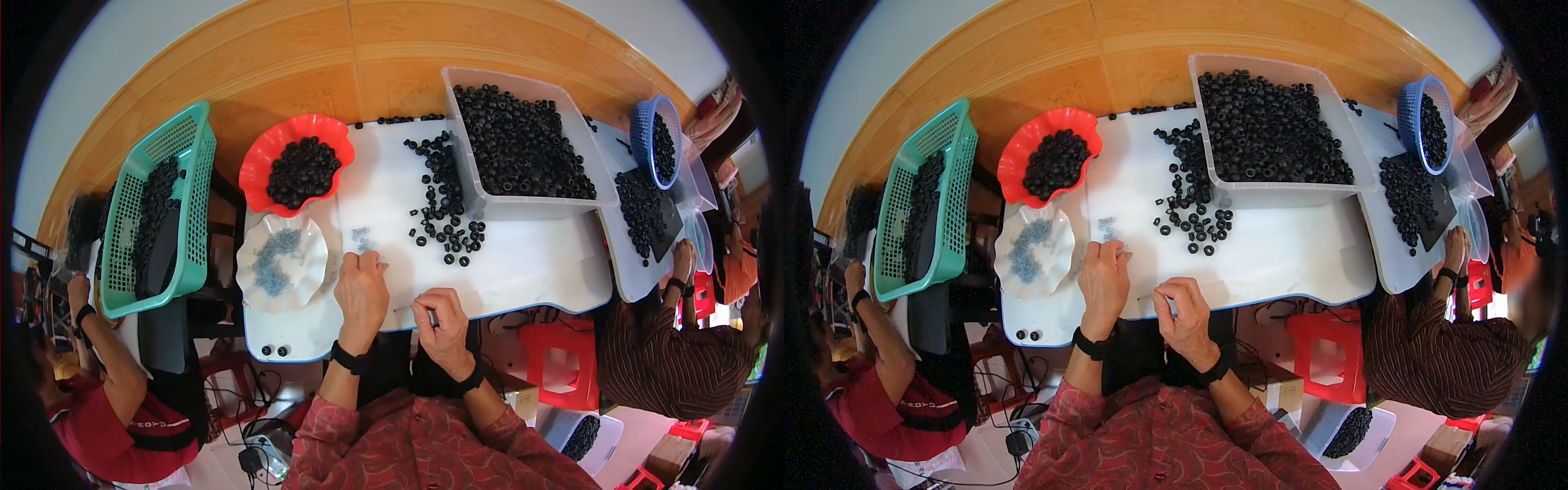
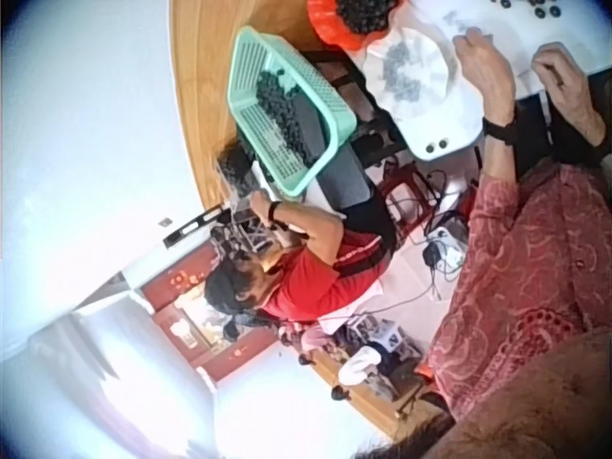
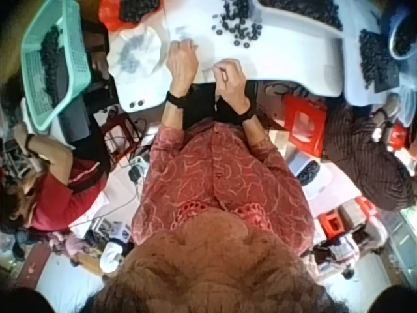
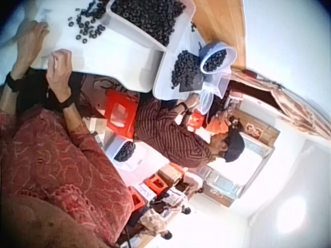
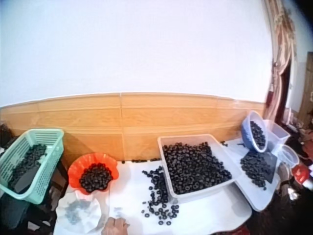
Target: Assembling small black circular components by inserting tiny silver/blue metal pieces into them at a communal workbench.
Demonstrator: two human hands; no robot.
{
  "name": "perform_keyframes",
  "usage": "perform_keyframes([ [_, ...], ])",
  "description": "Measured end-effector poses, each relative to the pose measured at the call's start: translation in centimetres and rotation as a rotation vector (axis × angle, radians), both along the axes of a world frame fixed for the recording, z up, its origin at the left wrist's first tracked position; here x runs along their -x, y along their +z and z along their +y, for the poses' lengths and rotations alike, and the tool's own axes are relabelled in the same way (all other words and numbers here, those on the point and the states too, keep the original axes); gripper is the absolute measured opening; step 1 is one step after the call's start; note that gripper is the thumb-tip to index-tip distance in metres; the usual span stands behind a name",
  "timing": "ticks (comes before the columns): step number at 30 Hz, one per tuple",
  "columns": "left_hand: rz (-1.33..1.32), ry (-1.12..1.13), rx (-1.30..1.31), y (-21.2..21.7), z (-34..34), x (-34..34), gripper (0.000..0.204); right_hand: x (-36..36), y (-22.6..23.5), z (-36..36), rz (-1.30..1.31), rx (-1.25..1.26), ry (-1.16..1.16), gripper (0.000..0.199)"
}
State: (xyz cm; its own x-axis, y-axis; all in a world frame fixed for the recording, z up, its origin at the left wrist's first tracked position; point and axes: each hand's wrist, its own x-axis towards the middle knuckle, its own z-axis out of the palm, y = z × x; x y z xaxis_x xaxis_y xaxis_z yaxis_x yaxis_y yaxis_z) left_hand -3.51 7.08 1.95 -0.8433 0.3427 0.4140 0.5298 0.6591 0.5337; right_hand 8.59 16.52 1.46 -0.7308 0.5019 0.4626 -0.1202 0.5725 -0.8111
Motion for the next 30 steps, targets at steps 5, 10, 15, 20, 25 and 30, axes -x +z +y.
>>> perform_keyframes([
  [5, -0.014, -0.023, 0.028, -0.1, 0.0, 0.2, 0.009, 0.0, 0.0, 0.0, 0.004, 0.000, -0.002, 0.010],
  [10, 0.006, -0.032, 0.145, -0.2, 0.0, 0.0, 0.012, 0.0, 0.3, -0.1, 0.005, 0.042, 0.003, 0.010],
  [15, -0.033, -0.040, 0.104, 0.3, 0.0, -0.4, 0.014, 0.0, 0.1, 0.0, 0.009, 0.017, -0.001, 0.010],
  [20, -0.145, -0.028, 0.022, 0.1, -0.2, 0.4, 0.016, 0.0, -0.2, 0.1, 0.016, 0.007, 0.006, 0.010],
  [25, -0.192, -0.046, 0.033, 0.5, -0.2, 0.7, 0.017, -0.1, -0.2, 0.1, 0.019, 0.021, 0.005, 0.009],
  [30, -0.072, -0.038, 0.081, -0.1, 0.1, 0.3, 0.013, -0.1, -0.3, 0.2, 0.017, 0.015, 0.010, 0.010],
])
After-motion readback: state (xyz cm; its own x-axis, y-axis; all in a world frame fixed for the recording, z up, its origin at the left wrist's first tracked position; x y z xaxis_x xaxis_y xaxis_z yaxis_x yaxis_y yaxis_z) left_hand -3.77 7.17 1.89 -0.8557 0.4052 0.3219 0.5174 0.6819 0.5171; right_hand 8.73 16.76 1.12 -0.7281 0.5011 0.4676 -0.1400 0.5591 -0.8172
